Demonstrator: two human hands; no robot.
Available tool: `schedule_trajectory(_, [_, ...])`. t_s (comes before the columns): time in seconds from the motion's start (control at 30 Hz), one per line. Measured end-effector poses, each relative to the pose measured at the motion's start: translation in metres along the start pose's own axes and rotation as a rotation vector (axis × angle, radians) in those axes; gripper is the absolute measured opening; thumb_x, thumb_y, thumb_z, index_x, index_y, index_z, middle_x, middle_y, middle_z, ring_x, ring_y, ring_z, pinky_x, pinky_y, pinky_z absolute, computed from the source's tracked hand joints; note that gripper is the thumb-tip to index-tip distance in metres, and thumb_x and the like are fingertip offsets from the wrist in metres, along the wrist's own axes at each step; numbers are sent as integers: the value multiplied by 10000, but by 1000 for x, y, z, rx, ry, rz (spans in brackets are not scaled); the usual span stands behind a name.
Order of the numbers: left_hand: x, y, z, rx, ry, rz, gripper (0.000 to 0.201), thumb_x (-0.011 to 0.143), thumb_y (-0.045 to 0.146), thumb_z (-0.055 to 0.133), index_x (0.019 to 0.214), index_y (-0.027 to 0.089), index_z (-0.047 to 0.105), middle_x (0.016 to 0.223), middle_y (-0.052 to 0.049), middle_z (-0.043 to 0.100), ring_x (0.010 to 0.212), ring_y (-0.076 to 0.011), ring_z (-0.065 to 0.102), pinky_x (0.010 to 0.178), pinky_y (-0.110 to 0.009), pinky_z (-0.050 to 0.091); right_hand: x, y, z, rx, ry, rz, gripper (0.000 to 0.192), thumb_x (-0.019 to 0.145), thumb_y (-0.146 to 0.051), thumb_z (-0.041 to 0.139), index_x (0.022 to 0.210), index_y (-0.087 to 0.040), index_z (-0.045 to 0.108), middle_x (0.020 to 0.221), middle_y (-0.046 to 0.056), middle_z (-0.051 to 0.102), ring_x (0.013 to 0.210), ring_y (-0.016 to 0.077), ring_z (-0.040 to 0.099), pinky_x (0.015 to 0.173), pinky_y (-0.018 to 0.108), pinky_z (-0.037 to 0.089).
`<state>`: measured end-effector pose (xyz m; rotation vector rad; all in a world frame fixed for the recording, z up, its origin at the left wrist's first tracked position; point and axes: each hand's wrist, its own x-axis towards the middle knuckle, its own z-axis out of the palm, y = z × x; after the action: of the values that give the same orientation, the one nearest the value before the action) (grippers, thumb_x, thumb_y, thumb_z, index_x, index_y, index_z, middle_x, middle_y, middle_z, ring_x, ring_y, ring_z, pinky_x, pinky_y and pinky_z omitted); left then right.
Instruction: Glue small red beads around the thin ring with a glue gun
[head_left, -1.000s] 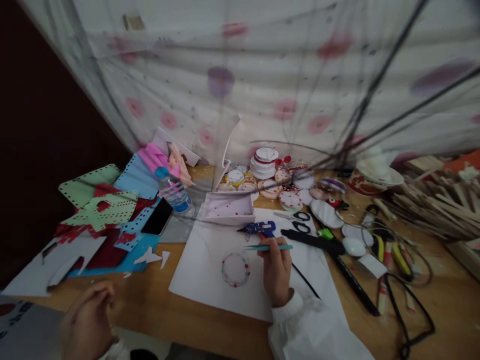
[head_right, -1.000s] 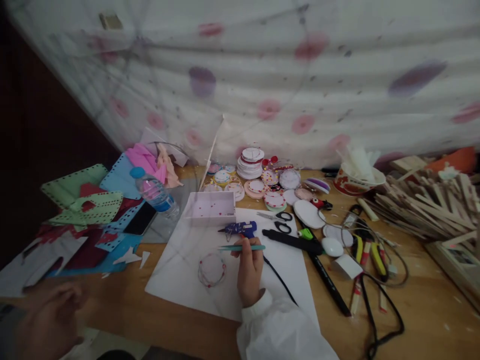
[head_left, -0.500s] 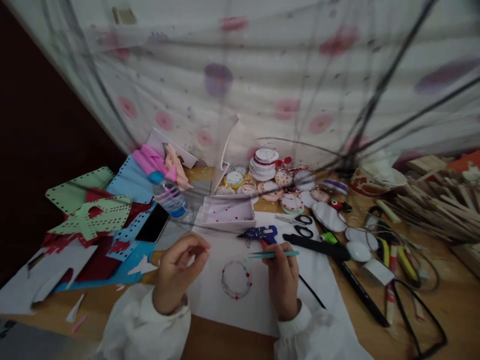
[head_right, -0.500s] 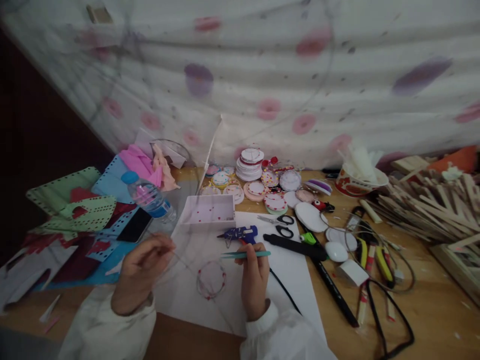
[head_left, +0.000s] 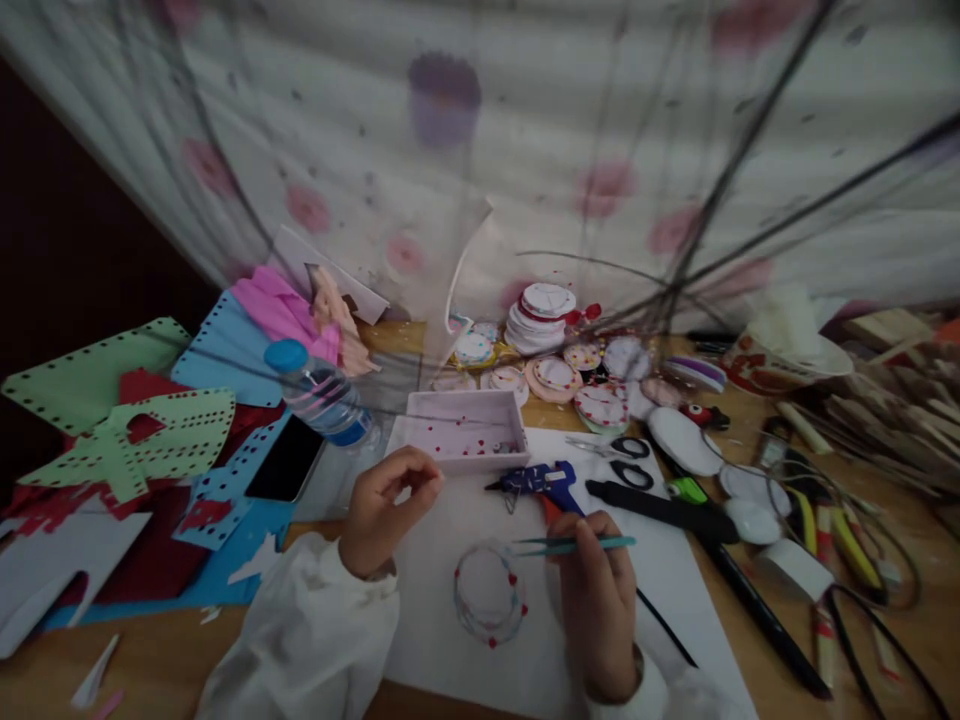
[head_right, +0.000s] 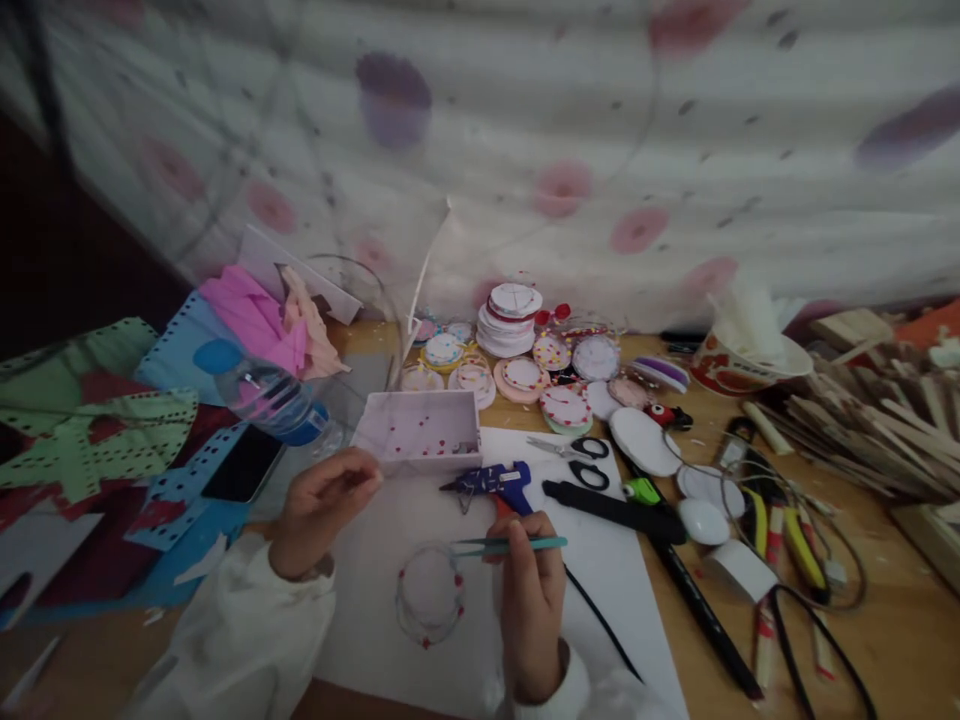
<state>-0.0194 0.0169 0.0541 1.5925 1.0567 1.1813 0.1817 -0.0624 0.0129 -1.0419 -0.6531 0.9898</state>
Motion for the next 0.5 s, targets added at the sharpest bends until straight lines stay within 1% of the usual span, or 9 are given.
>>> schedule_trajectory(0.07, [1, -13, -5, -22, 44, -37, 28, 781, 147, 628, 775, 173, 636, 748, 5, 579, 667, -89, 532, 613, -181, 436, -2, -2, -2, -47, -38, -23, 231, 872, -354, 552, 707, -208, 480, 668, -19, 516, 622, 128, 464, 588, 258, 377])
schedule_trajectory(0.13, [0, -23, -9, -47, 84, -70, 18, 771, 157, 640, 763, 171, 647, 737, 7, 587, 653, -87, 536, 600, -177, 439, -2, -7, -5, -108, -46, -53, 220, 874, -350, 547, 716, -209, 489, 682, -12, 522, 645, 138, 475, 603, 269, 373])
schedule_trajectory(0.27, [-5, -33, -11, -90, 109, -95, 11, 761, 175, 655, 765, 168, 663, 735, 1, 604, 643, -93, 547, 586, -180, 450, 5, -27, -8, -195, -66, -122, 187, 878, -330, 531, 734, -212, 522, 739, 10, 551, 729, 159, 496, 677, 289, 374])
schedule_trajectory(0.33, [-7, -33, -10, -104, 115, -84, 21, 762, 177, 656, 774, 168, 671, 743, -5, 613, 655, -97, 557, 598, -184, 460, 12, -40, -6, -207, -119, -137, 196, 875, -312, 519, 709, -209, 522, 758, 20, 554, 764, 165, 494, 709, 293, 373])
schedule_trajectory(0.4, [-9, -32, -7, -116, 113, -72, 41, 767, 174, 650, 795, 171, 679, 762, -13, 628, 671, -104, 570, 609, -191, 471, 19, -52, 0, -227, -194, -114, 187, 878, -294, 503, 713, -207, 524, 795, 33, 562, 775, 168, 493, 702, 291, 377])
schedule_trajectory(0.5, [-11, -28, -4, -132, 87, -54, 50, 766, 164, 643, 793, 170, 684, 784, -26, 646, 694, -117, 593, 617, -205, 485, 28, -65, 14, -338, -352, -69, 198, 918, -292, 441, 763, -214, 538, 744, 16, 537, 653, 140, 464, 604, 265, 368])
